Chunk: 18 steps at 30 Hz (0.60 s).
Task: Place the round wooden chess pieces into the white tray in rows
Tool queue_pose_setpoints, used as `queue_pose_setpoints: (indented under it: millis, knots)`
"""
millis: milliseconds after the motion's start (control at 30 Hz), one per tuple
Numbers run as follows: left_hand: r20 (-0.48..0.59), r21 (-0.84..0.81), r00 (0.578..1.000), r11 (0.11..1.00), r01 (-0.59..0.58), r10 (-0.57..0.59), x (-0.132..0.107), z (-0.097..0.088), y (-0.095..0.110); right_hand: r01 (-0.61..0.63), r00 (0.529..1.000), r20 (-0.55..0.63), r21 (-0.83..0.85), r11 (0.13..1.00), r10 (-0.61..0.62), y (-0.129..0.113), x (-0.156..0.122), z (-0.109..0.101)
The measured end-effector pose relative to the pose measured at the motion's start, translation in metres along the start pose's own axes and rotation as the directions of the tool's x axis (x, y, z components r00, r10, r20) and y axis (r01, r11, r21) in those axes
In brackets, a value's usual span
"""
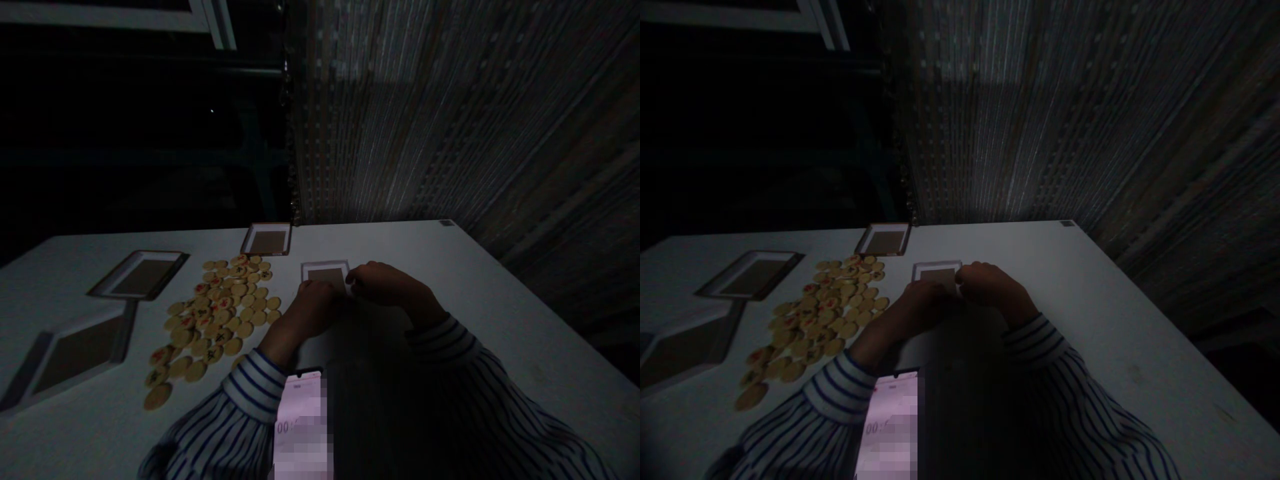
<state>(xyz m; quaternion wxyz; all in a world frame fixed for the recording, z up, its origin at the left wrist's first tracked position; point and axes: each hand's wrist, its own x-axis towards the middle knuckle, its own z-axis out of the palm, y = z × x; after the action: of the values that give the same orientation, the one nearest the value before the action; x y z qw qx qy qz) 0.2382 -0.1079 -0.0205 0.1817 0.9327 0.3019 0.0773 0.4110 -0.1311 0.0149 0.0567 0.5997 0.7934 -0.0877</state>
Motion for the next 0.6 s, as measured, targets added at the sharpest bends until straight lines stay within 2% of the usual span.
queue_pose_setpoints:
  millis: [133, 367, 600]
  knots:
    - [-0.009, 0.104, 1.000, 0.995, 0.000, 0.001, 0.0014, 0.0015, -0.0011, -0.014, 1.000, -0.007, 0.019, 1.000, 0.014, -0.0007, -0.0004, -0.0004]
    - [-0.038, 0.050, 0.999, 0.999, -0.001, 0.003, 0.0005, 0.0025, -0.0023, -0.010, 1.000, -0.013, 0.019, 1.000, 0.011, 0.0000, -0.0011, 0.0003]
    - [-0.003, 0.016, 1.000, 1.000, 0.013, -0.013, -0.0006, -0.0018, 0.0010, -0.015, 1.000, -0.016, 0.025, 1.000, 0.015, 0.0002, -0.0017, 0.0002]
